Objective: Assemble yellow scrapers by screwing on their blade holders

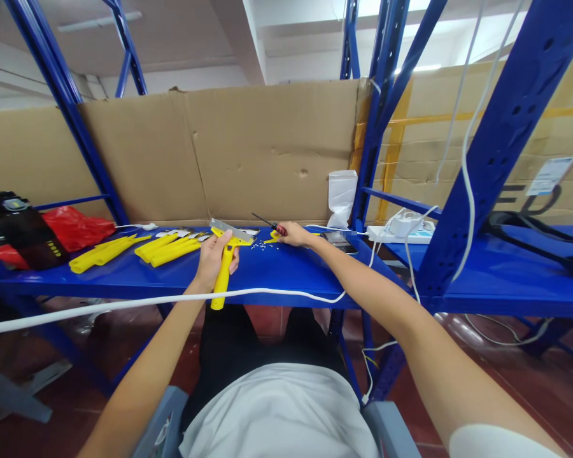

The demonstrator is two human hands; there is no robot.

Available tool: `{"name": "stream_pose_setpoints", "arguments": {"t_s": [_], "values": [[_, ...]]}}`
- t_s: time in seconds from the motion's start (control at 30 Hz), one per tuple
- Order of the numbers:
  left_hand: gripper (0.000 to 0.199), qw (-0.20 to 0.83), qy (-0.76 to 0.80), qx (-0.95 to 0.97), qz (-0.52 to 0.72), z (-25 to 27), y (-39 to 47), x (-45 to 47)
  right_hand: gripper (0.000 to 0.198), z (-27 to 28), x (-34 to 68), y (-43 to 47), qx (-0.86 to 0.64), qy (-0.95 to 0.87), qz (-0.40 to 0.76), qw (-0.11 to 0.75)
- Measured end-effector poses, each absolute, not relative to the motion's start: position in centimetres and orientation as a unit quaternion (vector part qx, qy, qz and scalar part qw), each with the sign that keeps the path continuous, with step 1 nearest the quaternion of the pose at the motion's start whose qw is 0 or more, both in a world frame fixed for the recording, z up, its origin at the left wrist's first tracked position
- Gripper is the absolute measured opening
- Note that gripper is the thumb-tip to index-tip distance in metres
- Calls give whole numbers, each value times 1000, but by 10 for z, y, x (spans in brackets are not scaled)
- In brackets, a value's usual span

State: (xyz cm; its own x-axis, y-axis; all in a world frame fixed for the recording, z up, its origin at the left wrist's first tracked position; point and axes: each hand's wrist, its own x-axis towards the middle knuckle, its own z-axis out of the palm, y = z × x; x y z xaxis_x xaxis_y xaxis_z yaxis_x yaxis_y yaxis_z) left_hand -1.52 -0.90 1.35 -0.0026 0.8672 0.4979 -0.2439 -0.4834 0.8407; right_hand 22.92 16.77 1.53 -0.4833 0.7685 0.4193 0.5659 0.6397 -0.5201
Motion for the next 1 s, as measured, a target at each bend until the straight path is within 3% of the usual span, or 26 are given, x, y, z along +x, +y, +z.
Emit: {"name": "stream_pose_setpoints", "arguments": {"t_s": [0.17,0.53,0.83,1.0], "values": [[57,430,289,568,639,11,-5,-16,27,13,229,176,-418,-852,120,291],[56,438,301,575,622,8,1,-16,30,8,226,184,-449,-832,108,308],[57,453,332,586,584,6,2,-16,18,29,224,172,-393,-769,156,480],[56,453,348,590,570,9,0,-14,35,44,219,160,-319,-723,242,563]]}}
